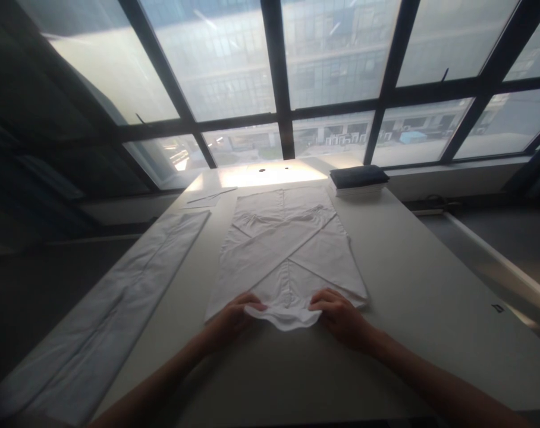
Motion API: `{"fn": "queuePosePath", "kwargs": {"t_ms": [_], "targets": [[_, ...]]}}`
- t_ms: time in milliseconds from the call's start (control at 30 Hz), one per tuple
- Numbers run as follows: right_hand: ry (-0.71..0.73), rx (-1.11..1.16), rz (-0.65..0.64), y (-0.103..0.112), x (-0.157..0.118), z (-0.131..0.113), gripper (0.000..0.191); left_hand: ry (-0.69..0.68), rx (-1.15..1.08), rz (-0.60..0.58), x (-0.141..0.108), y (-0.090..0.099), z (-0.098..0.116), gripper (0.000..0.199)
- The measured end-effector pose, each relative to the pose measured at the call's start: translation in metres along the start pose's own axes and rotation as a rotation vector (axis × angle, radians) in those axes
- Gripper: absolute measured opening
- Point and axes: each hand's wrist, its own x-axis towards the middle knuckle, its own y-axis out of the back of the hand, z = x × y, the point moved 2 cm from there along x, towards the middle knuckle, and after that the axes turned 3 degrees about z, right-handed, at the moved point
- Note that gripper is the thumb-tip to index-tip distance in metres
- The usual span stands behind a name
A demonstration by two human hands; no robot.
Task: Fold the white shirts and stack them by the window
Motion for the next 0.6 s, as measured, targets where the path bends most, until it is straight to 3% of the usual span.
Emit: {"fn": "queuePosePath", "kwargs": {"t_ms": [200, 300, 433, 600], "targets": [[-0.366, -0.018, 0.168, -0.002, 0.016, 0.002, 0.041, 0.374, -0.11, 0.095, 0.01, 0.0, -0.013, 0.045], [-0.473, 0.04, 0.219, -0.004, 0.021, 0.008, 0.034, 0.409, -0.027, 0.155, 0.014, -0.002, -0.019, 0.038], [-0.496, -0.051, 0.223, -0.006, 0.023, 0.012, 0.048, 0.414, 0.069, 0.237, 0.015, -0.005, -0.024, 0.026], [-0.419, -0.315, 0.188, -0.005, 0.02, 0.013, 0.041, 0.443, 0.266, 0.213, 0.01, -0.004, -0.024, 0.035]]}}
